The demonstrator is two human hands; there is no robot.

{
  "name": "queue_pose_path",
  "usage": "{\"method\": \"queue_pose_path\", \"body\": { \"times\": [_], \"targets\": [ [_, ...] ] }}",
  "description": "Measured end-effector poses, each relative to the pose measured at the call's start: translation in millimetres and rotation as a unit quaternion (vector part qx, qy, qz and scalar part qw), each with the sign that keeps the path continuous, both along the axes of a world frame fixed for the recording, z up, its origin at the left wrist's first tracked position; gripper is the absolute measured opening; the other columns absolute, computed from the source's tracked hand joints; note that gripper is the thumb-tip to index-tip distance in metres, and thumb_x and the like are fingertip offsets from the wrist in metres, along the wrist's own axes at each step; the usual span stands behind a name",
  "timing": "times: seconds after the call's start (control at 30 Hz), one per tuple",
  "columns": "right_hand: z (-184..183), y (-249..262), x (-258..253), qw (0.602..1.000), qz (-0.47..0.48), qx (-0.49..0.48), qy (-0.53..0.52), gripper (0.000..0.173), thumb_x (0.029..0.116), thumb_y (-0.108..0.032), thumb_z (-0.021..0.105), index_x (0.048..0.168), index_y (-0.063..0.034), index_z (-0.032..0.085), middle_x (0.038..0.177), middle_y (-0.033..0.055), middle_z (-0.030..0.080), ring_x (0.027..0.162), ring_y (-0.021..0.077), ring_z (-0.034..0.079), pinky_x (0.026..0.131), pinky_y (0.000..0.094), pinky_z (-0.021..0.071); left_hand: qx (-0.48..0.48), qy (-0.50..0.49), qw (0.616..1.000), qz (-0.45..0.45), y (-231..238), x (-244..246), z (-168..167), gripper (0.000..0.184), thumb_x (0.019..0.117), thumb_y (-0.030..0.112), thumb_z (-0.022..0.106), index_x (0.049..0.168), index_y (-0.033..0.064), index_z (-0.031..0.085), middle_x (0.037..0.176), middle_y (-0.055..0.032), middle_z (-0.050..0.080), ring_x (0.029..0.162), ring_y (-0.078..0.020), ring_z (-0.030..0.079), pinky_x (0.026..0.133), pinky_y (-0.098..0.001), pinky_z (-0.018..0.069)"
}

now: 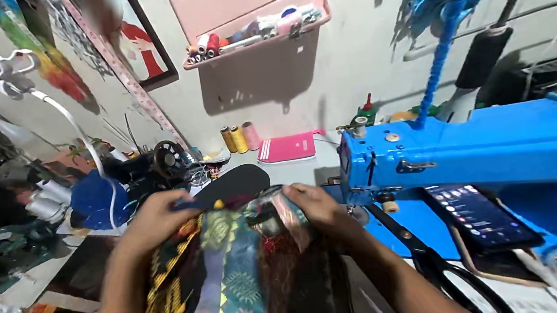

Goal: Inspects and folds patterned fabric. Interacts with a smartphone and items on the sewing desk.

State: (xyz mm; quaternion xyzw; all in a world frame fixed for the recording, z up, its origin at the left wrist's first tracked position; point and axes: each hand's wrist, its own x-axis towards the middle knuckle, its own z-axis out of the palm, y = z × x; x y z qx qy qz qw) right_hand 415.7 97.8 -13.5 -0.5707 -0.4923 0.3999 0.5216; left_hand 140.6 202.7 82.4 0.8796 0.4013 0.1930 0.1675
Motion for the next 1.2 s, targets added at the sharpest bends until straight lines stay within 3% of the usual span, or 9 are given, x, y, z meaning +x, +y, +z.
{"method": "queue_pose_path", "body": {
  "times": [0.1,0.17,0.33,0.5,0.63,0.77,0.97,1.13,1.2],
  "targets": [
    [-32.0,39.8,20.8,0.985,-0.071,-0.094,-0.126,0.043,0.1116,-0.031,0.04,0.128,0.0026,0.061,0.117,0.0256,0.066,0.11,0.0359,0.064,0.097,0.0563,0.0478,0.011,0.146,0.988,0.052,65.1,58.2,-38.6,0.032,0.0919,0.029,0.078,0.104,0.0003,0.07,0.093,-0.0215,0.069,0.089,-0.0387,0.066,0.082,-0.0626,0.0511],
    [-53.4,53.4,27.7,0.973,-0.08,-0.142,-0.161,0.046,0.111,-0.033,0.041,0.128,0.0041,0.062,0.122,0.0282,0.065,0.117,0.0405,0.062,0.101,0.0596,0.0456,0.044,0.201,0.975,0.086,53.2,85.3,-59.3,0.043,0.0944,0.028,0.074,0.125,-0.0011,0.066,0.124,-0.0272,0.065,0.117,-0.0471,0.061,0.099,-0.0687,0.0433],
    [-61.7,66.4,32.1,0.958,-0.072,-0.127,-0.246,0.039,0.1076,-0.027,0.049,0.125,0.0048,0.065,0.132,0.0279,0.06,0.127,0.0412,0.056,0.107,0.0564,0.0435,-0.005,0.131,0.988,0.085,-86.0,95.1,-110.9,0.041,0.1025,0.035,0.058,0.128,0.0041,0.068,0.131,-0.0209,0.065,0.121,-0.0393,0.062,0.101,-0.0577,0.0491],
    [-62.7,71.9,24.7,0.928,0.02,-0.175,-0.327,0.037,0.1079,-0.025,0.048,0.128,0.001,0.064,0.124,0.0273,0.066,0.122,0.0429,0.061,0.102,0.0607,0.0451,-0.143,0.179,0.959,0.166,-123.8,66.0,-165.9,0.06,0.1063,0.045,0.047,0.159,0.0165,0.04,0.166,-0.0181,0.029,0.153,-0.0421,0.024,0.122,-0.0631,0.0187],
    [-63.7,36.0,10.8,0.936,0.022,-0.159,-0.314,0.031,0.1044,-0.023,0.053,0.116,0.0033,0.065,0.107,0.0263,0.068,0.104,0.0424,0.066,0.089,0.0612,0.0493,0.016,0.082,0.977,0.194,-122.0,26.6,-204.7,0.048,0.1071,0.037,0.044,0.144,0.0096,0.06,0.153,-0.0204,0.049,0.139,-0.0417,0.049,0.109,-0.0669,0.0363],
    [-81.6,9.1,-1.9,0.959,-0.017,-0.071,-0.275,0.038,0.1025,-0.019,0.058,0.136,0.0002,0.056,0.112,0.0255,0.07,0.103,0.0426,0.069,0.09,0.0611,0.052,0.001,0.036,0.978,0.207,-109.3,31.0,-170.4,0.053,0.0974,0.052,0.06,0.121,0.0059,0.073,0.132,-0.0192,0.065,0.125,-0.042,0.058,0.101,-0.0647,0.0412],
    [-89.3,1.7,-14.7,0.949,-0.003,-0.059,-0.309,0.061,0.1053,-0.029,0.055,0.16,-0.0126,0.035,0.138,0.0201,0.063,0.123,0.0397,0.063,0.104,0.0579,0.0478,-0.139,0.101,0.974,0.15,-77.0,39.9,-150.8,0.032,0.096,0.025,0.07,0.112,-0.0019,0.069,0.113,-0.0225,0.067,0.11,-0.0398,0.064,0.093,-0.0579,0.0502],
    [-110.3,-0.9,-18.1,0.937,-0.031,0.045,-0.346,0.05,0.1038,-0.018,0.052,0.153,-0.0107,0.048,0.136,0.0238,0.062,0.122,0.0415,0.063,0.103,0.056,0.05,0.027,-0.141,0.981,0.13,-66.1,26.1,-160.0,0.015,0.095,0.015,0.065,0.096,-0.0001,0.069,0.094,-0.0126,0.067,0.084,-0.0201,0.064,0.075,-0.0372,0.0537],
    [-113.8,0.7,-17.8,0.934,-0.034,0.054,-0.352,0.049,0.1034,-0.02,0.053,0.151,-0.0116,0.051,0.136,0.0238,0.062,0.121,0.0413,0.064,0.102,0.0559,0.0507,0.071,-0.097,0.987,0.111,-55.4,19.3,-162.4,0.019,0.0956,0.019,0.067,0.101,0.0003,0.07,0.094,-0.0132,0.069,0.083,-0.0234,0.067,0.074,-0.0415,0.0558]
  ]
}}
